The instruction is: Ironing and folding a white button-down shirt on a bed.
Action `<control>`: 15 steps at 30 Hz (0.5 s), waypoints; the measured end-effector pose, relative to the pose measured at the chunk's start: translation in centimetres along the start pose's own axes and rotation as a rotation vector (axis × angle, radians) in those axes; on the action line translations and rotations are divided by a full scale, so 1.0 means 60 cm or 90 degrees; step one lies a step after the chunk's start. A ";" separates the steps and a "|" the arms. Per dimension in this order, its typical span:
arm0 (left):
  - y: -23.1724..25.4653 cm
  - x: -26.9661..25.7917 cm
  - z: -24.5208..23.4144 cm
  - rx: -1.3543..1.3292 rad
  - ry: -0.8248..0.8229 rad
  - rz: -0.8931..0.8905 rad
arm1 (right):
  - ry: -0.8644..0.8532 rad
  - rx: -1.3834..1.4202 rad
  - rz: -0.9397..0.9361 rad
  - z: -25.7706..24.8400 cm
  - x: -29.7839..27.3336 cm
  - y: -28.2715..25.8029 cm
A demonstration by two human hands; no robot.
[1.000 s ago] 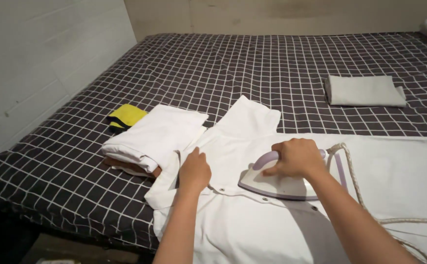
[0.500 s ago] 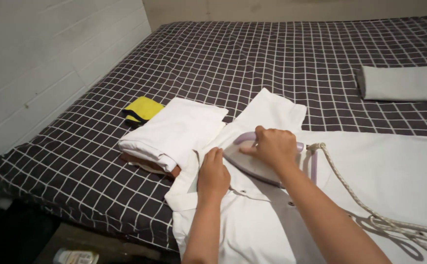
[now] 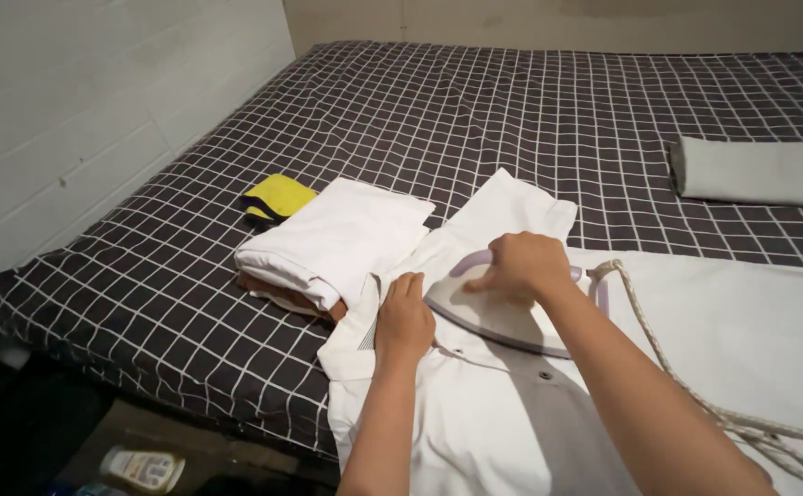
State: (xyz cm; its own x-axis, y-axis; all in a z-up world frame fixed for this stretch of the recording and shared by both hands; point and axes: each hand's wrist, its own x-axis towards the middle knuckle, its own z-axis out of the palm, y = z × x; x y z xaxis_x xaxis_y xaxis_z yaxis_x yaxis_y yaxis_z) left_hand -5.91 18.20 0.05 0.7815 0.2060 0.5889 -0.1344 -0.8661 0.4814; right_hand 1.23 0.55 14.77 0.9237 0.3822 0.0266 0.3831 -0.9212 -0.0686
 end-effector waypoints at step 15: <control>0.009 0.002 -0.007 0.012 -0.022 -0.009 | 0.155 0.016 -0.012 0.052 -0.022 0.007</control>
State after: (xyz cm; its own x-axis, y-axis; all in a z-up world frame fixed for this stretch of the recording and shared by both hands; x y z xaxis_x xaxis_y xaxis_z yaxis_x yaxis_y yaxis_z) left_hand -6.12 17.91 0.66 0.8042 0.2030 0.5586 -0.1118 -0.8714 0.4776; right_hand 0.17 -0.14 11.60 0.8908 0.3669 0.2682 0.4026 -0.9109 -0.0909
